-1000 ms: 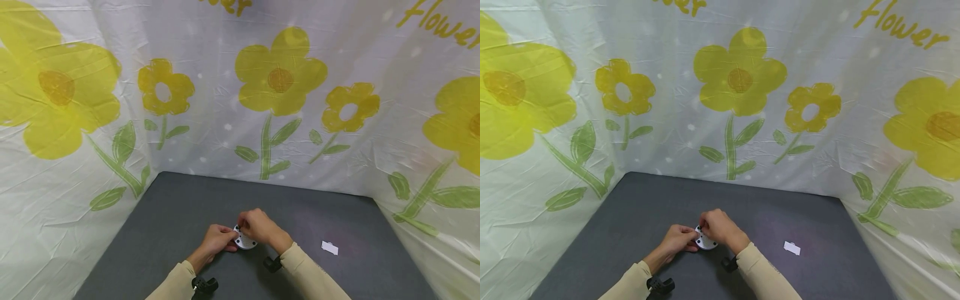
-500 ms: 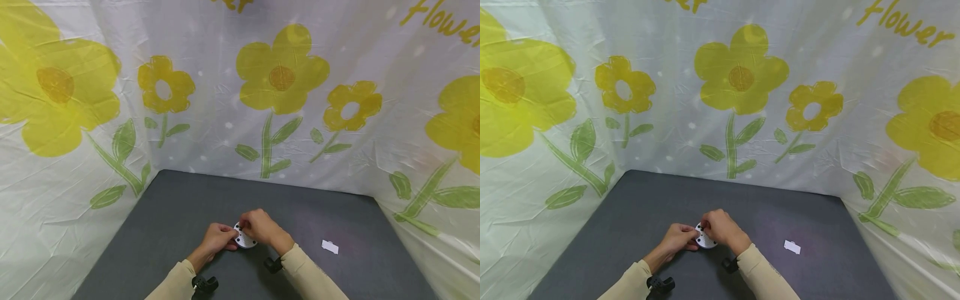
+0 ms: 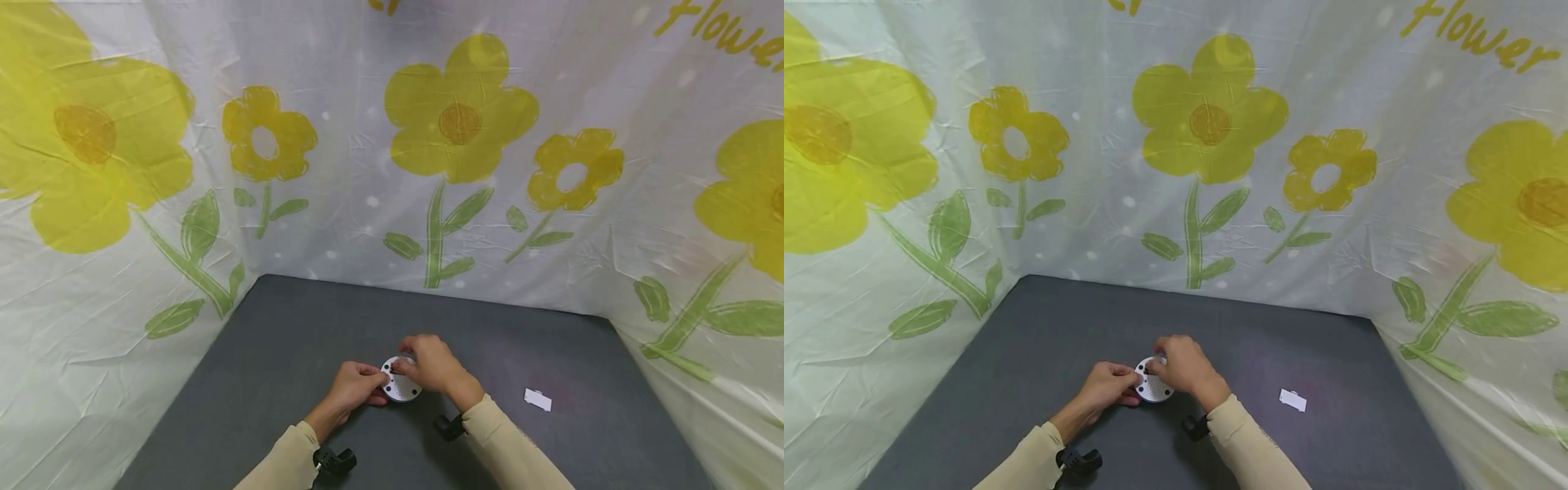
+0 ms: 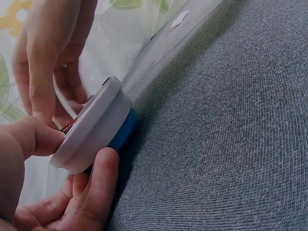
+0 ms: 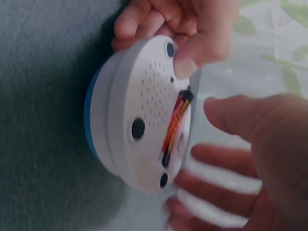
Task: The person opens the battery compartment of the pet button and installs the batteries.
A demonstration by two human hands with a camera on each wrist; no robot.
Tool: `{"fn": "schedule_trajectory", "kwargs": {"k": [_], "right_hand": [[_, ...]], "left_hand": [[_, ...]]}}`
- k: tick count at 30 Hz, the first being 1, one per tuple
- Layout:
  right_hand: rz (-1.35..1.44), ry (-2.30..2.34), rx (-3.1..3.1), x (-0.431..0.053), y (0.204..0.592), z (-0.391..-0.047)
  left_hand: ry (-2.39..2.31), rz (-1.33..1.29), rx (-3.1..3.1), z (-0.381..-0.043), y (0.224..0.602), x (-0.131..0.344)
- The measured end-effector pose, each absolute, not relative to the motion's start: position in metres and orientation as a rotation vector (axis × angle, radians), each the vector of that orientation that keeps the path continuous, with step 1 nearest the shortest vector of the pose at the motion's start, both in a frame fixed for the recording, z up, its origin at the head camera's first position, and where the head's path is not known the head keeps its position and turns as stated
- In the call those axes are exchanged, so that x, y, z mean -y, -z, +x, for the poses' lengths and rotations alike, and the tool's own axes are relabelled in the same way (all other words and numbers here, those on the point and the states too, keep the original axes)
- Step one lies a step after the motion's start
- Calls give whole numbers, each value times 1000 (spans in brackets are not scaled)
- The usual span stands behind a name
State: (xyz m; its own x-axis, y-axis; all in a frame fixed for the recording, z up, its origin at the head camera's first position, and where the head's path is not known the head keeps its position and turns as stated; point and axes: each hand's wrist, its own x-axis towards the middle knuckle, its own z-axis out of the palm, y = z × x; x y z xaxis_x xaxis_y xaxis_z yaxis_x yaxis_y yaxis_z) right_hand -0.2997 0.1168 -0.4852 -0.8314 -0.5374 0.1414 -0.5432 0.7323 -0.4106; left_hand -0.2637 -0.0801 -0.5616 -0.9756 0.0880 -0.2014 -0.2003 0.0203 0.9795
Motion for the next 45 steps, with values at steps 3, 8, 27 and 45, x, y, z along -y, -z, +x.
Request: {"fn": "schedule_trajectory", "kwargs": {"k": [3,8,27,45], "right_hand": [[730,-729,3047,-114,488,-298],[539,-737,3168,-111,492,-297],[428,-841,3095,-107,491,-294],[600,-939,2986,-137,493,-300]], "left_hand": [[-2059,-117,-2090,-263,562,79],[-2059,-131,-2086,-263,562,78],[-2038,-105,-2104,-264,559,81],[-2061,-102,-2086,-263,562,81]]}}
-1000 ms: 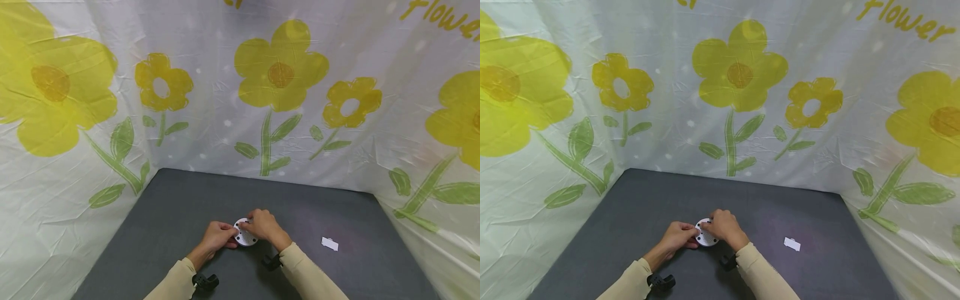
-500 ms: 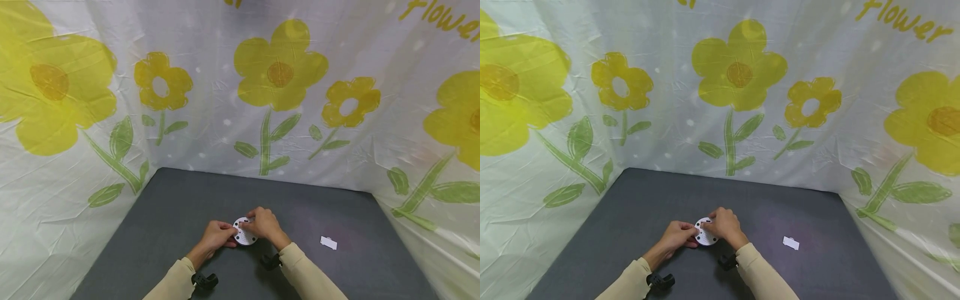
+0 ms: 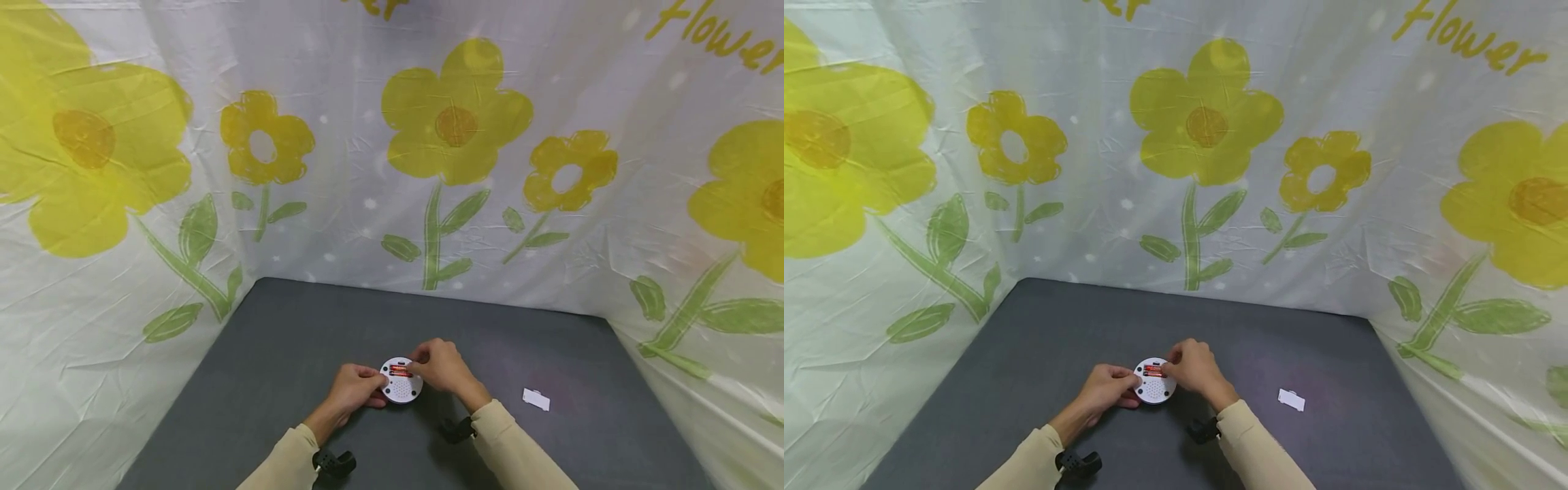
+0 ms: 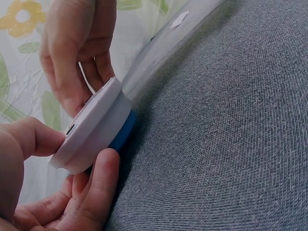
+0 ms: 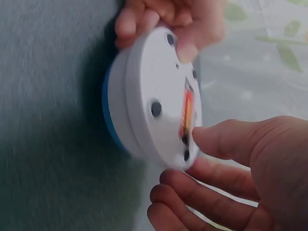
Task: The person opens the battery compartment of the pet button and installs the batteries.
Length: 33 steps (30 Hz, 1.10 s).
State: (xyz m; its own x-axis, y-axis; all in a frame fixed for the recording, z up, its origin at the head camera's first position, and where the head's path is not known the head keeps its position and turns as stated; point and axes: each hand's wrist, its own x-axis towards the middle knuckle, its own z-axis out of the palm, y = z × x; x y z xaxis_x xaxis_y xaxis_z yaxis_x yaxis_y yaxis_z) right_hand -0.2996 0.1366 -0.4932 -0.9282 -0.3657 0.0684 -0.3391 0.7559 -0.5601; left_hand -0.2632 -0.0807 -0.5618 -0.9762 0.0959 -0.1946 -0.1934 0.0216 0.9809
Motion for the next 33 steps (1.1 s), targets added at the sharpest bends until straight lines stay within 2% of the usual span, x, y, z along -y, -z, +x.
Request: {"fn": "schedule_trajectory", "kwargs": {"k": [19,33], "right_hand": [[-471,613,-2974,-229,452,-301],[-368,437,-3008,-286,453,-290]], "left_hand": [[-2063,-119,-2084,-265,562,80],[-2044,-138,-2097,-264,562,80]]}}
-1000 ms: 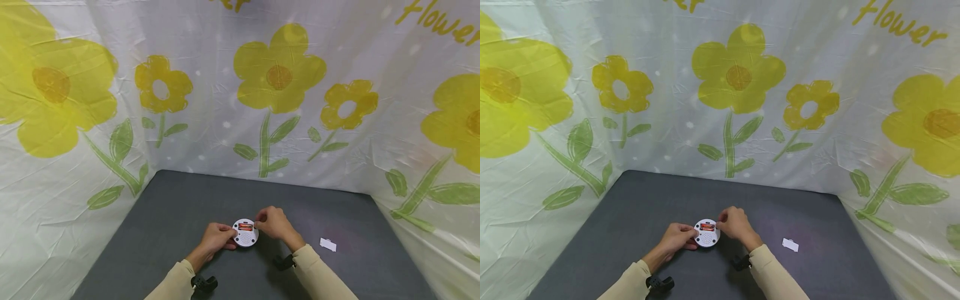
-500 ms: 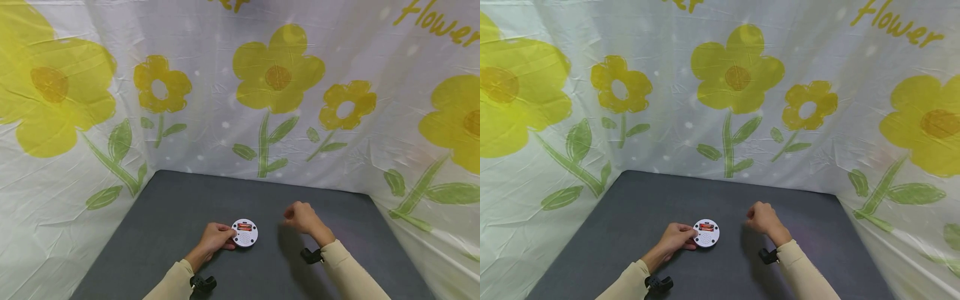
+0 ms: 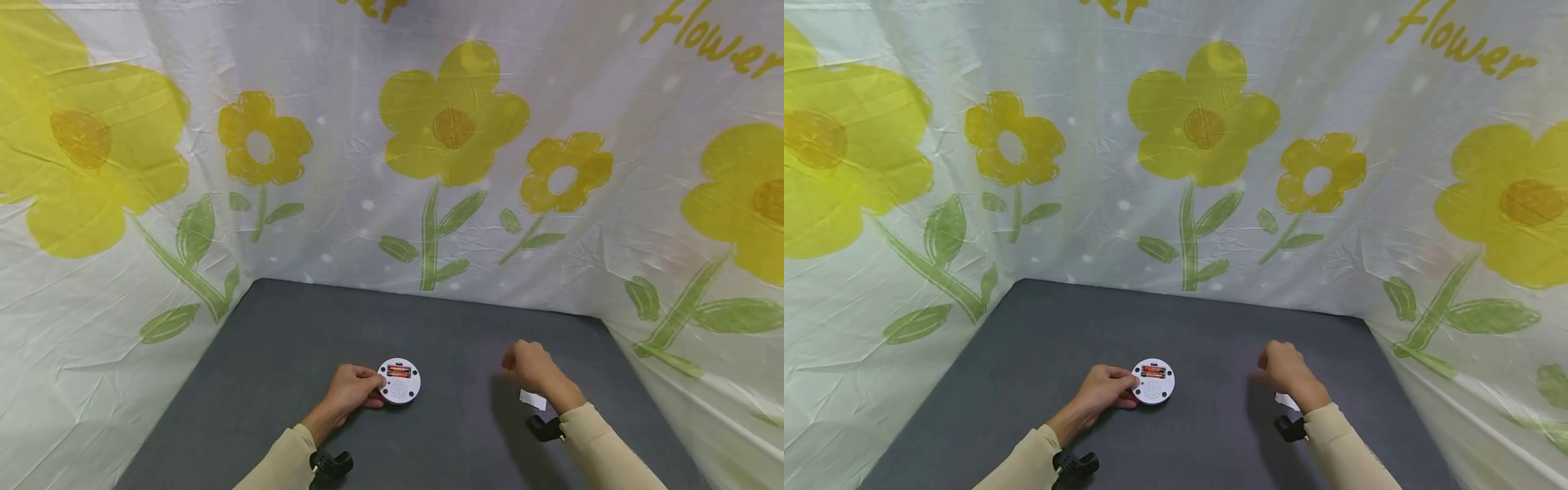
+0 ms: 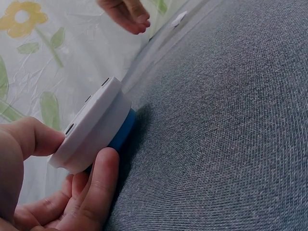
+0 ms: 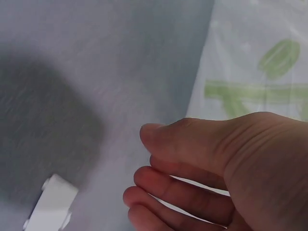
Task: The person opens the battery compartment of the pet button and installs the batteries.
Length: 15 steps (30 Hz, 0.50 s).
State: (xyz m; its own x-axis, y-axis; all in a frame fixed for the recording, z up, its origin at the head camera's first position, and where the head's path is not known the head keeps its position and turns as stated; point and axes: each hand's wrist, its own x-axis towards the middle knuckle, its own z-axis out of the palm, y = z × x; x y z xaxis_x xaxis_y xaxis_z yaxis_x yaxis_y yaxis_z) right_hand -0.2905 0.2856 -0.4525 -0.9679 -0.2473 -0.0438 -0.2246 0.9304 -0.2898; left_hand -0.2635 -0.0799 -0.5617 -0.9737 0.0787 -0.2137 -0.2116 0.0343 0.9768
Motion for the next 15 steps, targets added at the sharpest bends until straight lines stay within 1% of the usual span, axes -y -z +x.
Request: {"fn": "schedule_trajectory", "kwargs": {"k": [9,15], "right_hand": [[-352,289,-3031,-312,468,-282],[-286,221,-3046,-324,481,-278]], "left_hand": [[-2060,-127,-2078,-265,562,80],[-2058,-133,-2080,-265,563,80]]}}
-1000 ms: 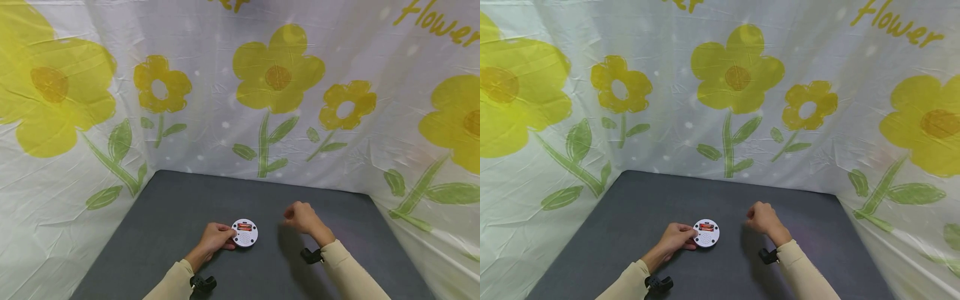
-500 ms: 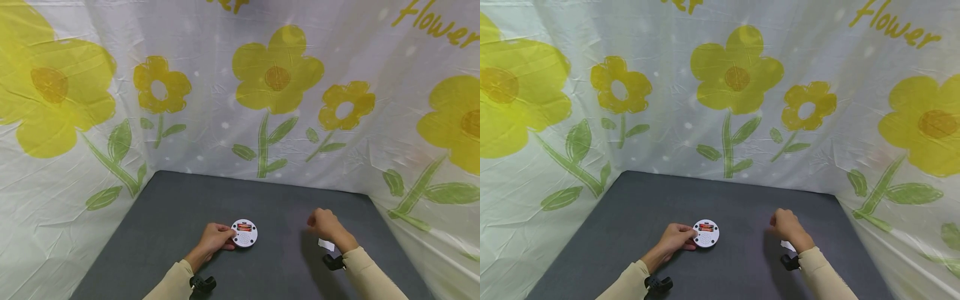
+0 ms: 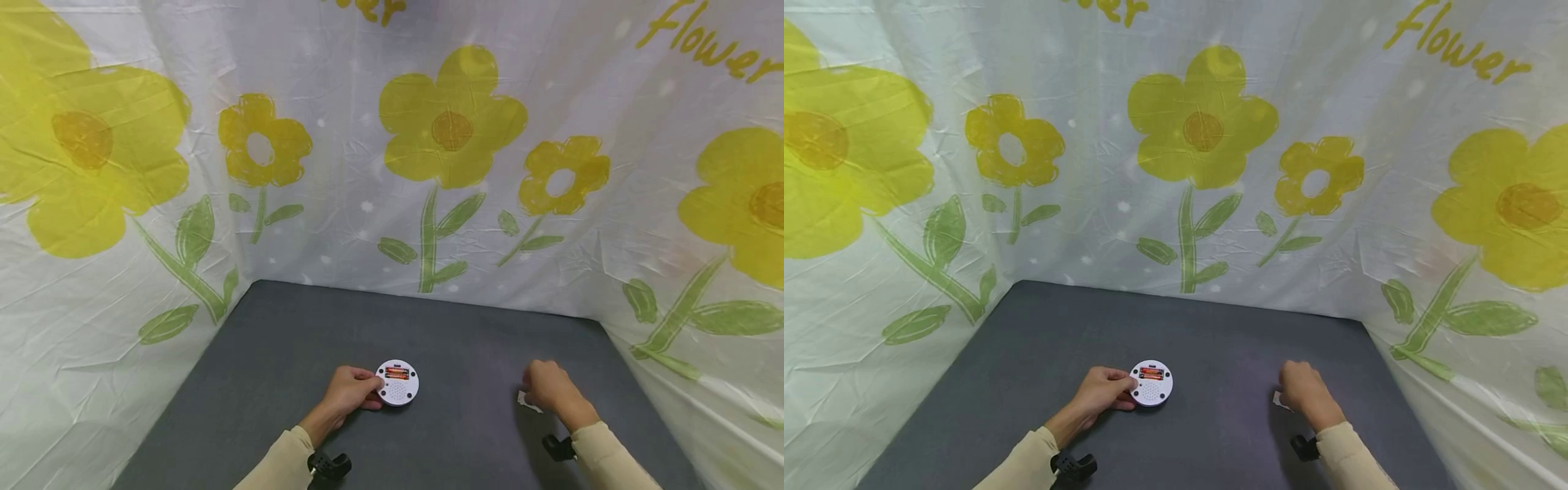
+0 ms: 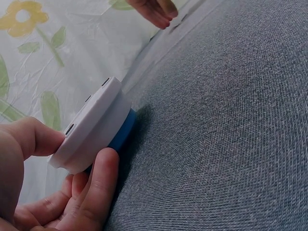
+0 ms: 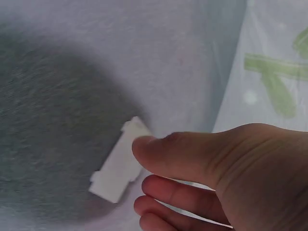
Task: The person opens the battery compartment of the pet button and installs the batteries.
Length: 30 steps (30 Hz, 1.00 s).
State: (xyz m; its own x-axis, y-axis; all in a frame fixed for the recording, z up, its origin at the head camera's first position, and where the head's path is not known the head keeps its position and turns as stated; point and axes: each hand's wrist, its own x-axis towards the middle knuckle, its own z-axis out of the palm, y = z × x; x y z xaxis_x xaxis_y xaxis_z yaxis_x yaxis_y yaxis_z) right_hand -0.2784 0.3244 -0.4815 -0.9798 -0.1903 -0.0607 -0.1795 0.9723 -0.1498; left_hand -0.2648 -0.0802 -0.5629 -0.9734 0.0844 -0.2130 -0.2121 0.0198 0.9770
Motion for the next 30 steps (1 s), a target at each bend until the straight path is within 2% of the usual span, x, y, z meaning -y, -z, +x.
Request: {"fn": "schedule_trajectory", "kwargs": {"k": [10,26,30], "right_hand": [[-312,283,-3091,-332,499,-274],[-199,320,-2955,-325,498,-277],[-273,362,-2974,-321,495,-280]], "left_hand": [[-2064,-157,-2080,-263,564,81],[-2072,-142,-2063,-264,563,81],[-2064,-147,-2068,-264,562,80]]}}
